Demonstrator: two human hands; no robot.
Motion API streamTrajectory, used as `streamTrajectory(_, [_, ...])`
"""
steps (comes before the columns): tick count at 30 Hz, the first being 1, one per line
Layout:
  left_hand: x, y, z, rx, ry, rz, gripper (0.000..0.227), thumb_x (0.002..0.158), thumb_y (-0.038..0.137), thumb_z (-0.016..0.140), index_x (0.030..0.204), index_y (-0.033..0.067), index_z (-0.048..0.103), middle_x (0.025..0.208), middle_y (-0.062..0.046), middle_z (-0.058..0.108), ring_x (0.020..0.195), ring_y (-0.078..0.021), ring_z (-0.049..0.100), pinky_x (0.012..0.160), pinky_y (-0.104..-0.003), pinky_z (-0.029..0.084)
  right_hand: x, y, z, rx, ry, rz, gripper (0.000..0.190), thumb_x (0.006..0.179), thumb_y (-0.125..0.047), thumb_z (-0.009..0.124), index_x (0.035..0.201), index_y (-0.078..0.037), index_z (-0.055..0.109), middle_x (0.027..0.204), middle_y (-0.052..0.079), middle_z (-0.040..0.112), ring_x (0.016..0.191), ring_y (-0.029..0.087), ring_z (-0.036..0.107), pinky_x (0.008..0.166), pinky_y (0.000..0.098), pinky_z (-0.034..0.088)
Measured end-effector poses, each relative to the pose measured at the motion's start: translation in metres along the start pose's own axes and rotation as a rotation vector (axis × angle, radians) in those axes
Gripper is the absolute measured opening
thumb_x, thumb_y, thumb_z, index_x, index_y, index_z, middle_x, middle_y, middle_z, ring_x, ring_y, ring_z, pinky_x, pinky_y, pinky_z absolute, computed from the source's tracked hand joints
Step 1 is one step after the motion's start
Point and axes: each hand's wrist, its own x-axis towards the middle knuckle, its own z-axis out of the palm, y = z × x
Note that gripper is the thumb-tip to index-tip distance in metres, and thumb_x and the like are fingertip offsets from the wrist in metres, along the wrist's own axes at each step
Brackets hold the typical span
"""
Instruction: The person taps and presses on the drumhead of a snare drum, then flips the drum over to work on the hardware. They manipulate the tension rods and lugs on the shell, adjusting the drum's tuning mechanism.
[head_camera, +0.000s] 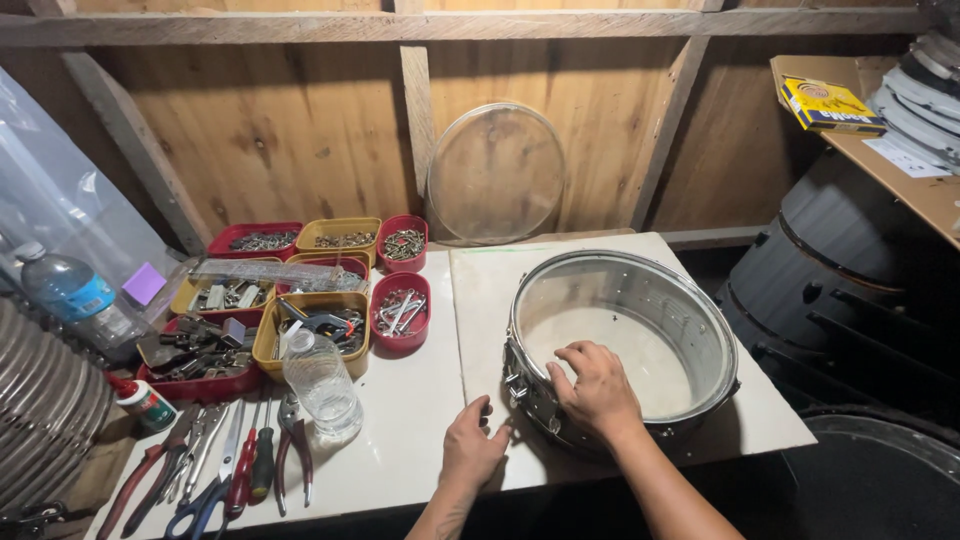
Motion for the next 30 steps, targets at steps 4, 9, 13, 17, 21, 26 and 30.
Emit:
streamTrajectory(4, [-0.005,0.002,-0.002,0.002,-0.01,0.005,0.064,0.083,0.036,0.078,0.14,0.0171,0.058,0.127,-0.003,0.071,0.104,-0.0191,0.075,0.097,-0.032,0.06,0.002,0.0,-0.001,0.05,-0.013,0.073,0.027,0.09,-0.035,0.067,0.103,-0.015,0.077,0.099,0.005,0.073,0.096,0.029,0.068,0.092,0.046,0.05])
streamTrajectory(9, [0.0,-0.004,0.004,-0.004,0.015,0.029,0.062,0.082,0.038,0.077,0.138,0.0168,0.061,0.125,-0.004,0.072,0.104,-0.0186,0.073,0.097,-0.031,0.06,0.003,0.002,-0.002,0.068,-0.038,0.162,0.031,0.091,-0.039,0.065,0.106,-0.015,0.078,0.102,0.006,0.074,0.099,0.029,0.068,0.095,0.0446,0.05])
streamTrajectory(13, [0.014,-0.014,0.015,0.026,0.096,0.165,0.062,0.078,0.036,0.078,0.135,0.0156,0.062,0.123,-0.006,0.072,0.105,-0.0194,0.072,0.095,-0.036,0.056,-0.003,0.013,0.012,0.017,0.046,0.031,0.03,0.088,-0.039,0.071,0.104,-0.014,0.078,0.103,0.006,0.073,0.097,0.028,0.069,0.094,0.0435,0.05])
streamTrajectory(17, [0.022,-0.004,0.015,0.005,0.127,0.269,0.077,0.074,0.035,0.08,0.143,0.0111,0.055,0.134,-0.009,0.065,0.108,-0.0251,0.069,0.102,-0.037,0.05,-0.02,-0.009,0.001,-0.223,0.153,-0.366,0.055,0.075,-0.057,0.083,0.105,-0.014,0.065,0.103,0.014,0.068,0.089,0.033,0.065,0.095,0.0536,0.043])
streamTrajectory(21, [0.023,0.017,0.012,-0.002,0.035,0.212,0.078,0.078,0.032,0.08,0.147,0.0114,0.051,0.147,-0.007,0.058,0.136,-0.0239,0.055,0.117,-0.037,0.04,-0.045,-0.034,-0.005,-0.454,0.129,-0.216,0.034,0.087,-0.04,0.068,0.114,-0.019,0.07,0.109,-0.001,0.071,0.103,0.023,0.063,0.109,0.0482,0.03])
streamTrajectory(26, [0.027,-0.006,0.038,0.027,0.157,0.42,0.061,0.078,0.036,0.083,0.132,0.0117,0.068,0.126,-0.01,0.073,0.116,-0.0276,0.068,0.104,-0.039,0.05,-0.054,-0.026,-0.008,-0.31,0.13,-0.164,0.04,0.071,-0.028,0.077,0.109,-0.018,0.071,0.112,-0.004,0.072,0.116,0.025,0.063,0.111,0.0562,0.029])
streamTrajectory(30, [0.007,-0.005,0.045,0.087,0.131,0.474,0.061,0.08,0.038,0.086,0.131,0.0103,0.066,0.125,-0.011,0.073,0.115,-0.027,0.068,0.102,-0.042,0.052,-0.059,-0.013,-0.033,-0.254,0.112,-0.23,0.034,0.075,-0.029,0.073,0.107,-0.018,0.073,0.112,-0.003,0.073,0.119,0.023,0.063,0.113,0.0558,0.029])
